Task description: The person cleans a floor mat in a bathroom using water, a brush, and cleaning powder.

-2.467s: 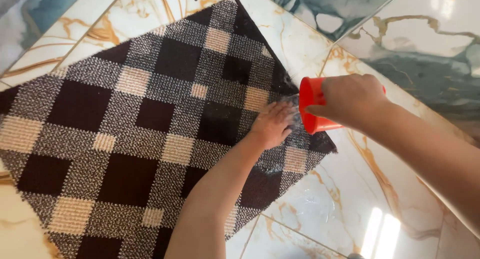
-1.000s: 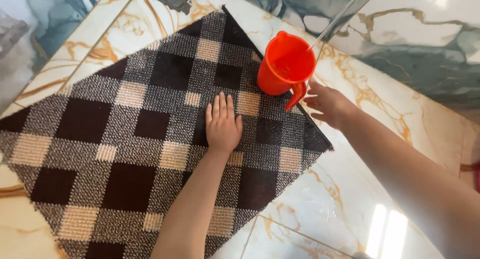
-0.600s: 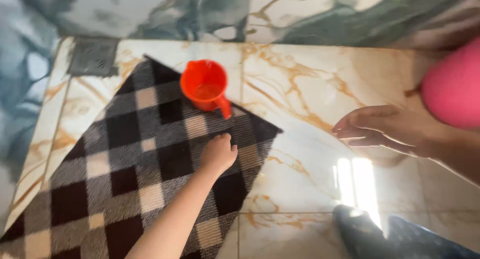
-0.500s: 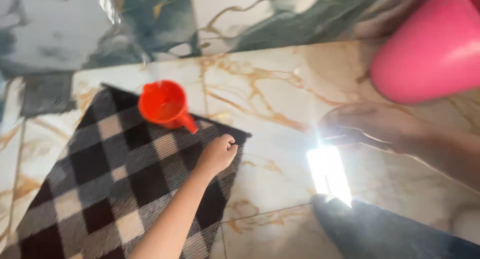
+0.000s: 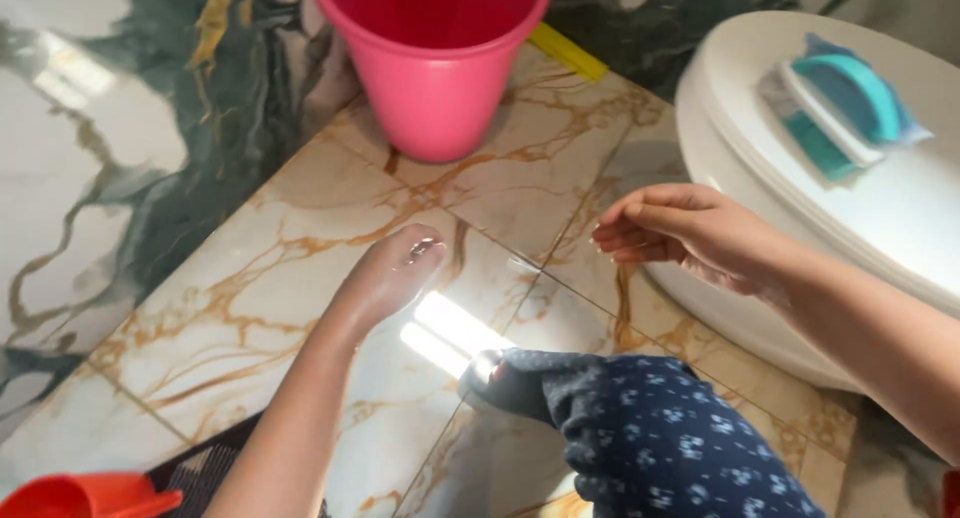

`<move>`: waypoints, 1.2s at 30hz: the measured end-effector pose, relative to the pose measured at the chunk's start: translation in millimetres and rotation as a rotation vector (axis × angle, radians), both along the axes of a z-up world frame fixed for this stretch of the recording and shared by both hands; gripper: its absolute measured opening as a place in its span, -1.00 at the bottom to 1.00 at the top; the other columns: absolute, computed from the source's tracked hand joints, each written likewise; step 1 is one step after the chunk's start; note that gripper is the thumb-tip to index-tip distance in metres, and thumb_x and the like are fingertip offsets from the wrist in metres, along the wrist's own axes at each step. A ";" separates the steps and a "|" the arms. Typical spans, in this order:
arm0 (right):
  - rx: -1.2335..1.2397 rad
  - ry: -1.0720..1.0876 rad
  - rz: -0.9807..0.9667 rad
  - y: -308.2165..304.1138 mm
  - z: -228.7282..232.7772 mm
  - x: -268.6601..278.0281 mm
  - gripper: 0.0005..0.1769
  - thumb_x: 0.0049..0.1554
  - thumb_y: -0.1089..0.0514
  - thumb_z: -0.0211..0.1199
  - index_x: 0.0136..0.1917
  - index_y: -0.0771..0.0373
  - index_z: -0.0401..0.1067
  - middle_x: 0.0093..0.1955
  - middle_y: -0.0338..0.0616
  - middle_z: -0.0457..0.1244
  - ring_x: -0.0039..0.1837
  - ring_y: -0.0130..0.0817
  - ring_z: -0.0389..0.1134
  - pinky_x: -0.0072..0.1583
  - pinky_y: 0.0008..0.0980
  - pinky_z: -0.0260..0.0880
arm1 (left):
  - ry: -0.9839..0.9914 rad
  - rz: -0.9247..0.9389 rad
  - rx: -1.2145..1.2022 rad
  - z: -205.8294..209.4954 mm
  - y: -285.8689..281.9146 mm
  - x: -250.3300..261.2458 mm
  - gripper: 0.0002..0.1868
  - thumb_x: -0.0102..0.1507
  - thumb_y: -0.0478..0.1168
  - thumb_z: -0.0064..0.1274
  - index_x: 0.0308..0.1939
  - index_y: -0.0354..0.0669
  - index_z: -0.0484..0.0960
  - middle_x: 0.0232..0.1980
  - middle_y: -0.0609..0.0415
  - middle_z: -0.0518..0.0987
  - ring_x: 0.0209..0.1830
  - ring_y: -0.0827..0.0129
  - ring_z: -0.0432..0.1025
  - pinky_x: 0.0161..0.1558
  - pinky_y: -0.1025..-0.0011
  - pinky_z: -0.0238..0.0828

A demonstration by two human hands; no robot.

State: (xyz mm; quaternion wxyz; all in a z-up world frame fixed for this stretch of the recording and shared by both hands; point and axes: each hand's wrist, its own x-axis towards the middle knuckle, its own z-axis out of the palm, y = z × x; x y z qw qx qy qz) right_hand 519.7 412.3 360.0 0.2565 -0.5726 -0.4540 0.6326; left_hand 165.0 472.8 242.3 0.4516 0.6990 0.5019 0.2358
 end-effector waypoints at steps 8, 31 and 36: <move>0.870 -0.209 -0.837 -39.7 -30.0 231.1 -0.91 0.43 0.29 0.03 0.12 0.34 0.34 0.04 -0.02 0.30 0.11 -0.28 0.33 0.16 -0.30 0.38 | 0.234 0.009 0.000 77.6 45.4 4.1 -0.55 0.30 0.02 0.03 0.15 -0.17 0.61 0.09 -0.11 0.67 0.10 0.16 0.57 0.12 0.30 0.43; 1.118 -1.229 -0.368 32.8 33.8 161.7 -0.66 0.17 0.30 0.28 0.23 0.22 0.56 0.04 0.16 0.39 0.01 0.03 0.44 0.10 -0.19 0.43 | 0.026 0.073 -0.063 31.2 30.9 -7.5 -0.60 0.29 -0.05 0.04 0.12 -0.15 0.64 0.03 -0.07 0.70 0.06 0.27 0.56 0.11 0.34 0.42; 1.250 -1.123 -0.213 46.8 57.5 71.6 -0.70 0.21 0.29 0.31 0.22 0.25 0.55 0.09 0.12 0.41 0.04 -0.07 0.48 0.10 -0.25 0.45 | -0.078 0.219 -0.087 5.2 8.8 -46.2 -0.61 0.28 -0.05 0.07 0.09 -0.17 0.65 0.01 -0.04 0.71 0.00 0.29 0.56 0.06 0.37 0.45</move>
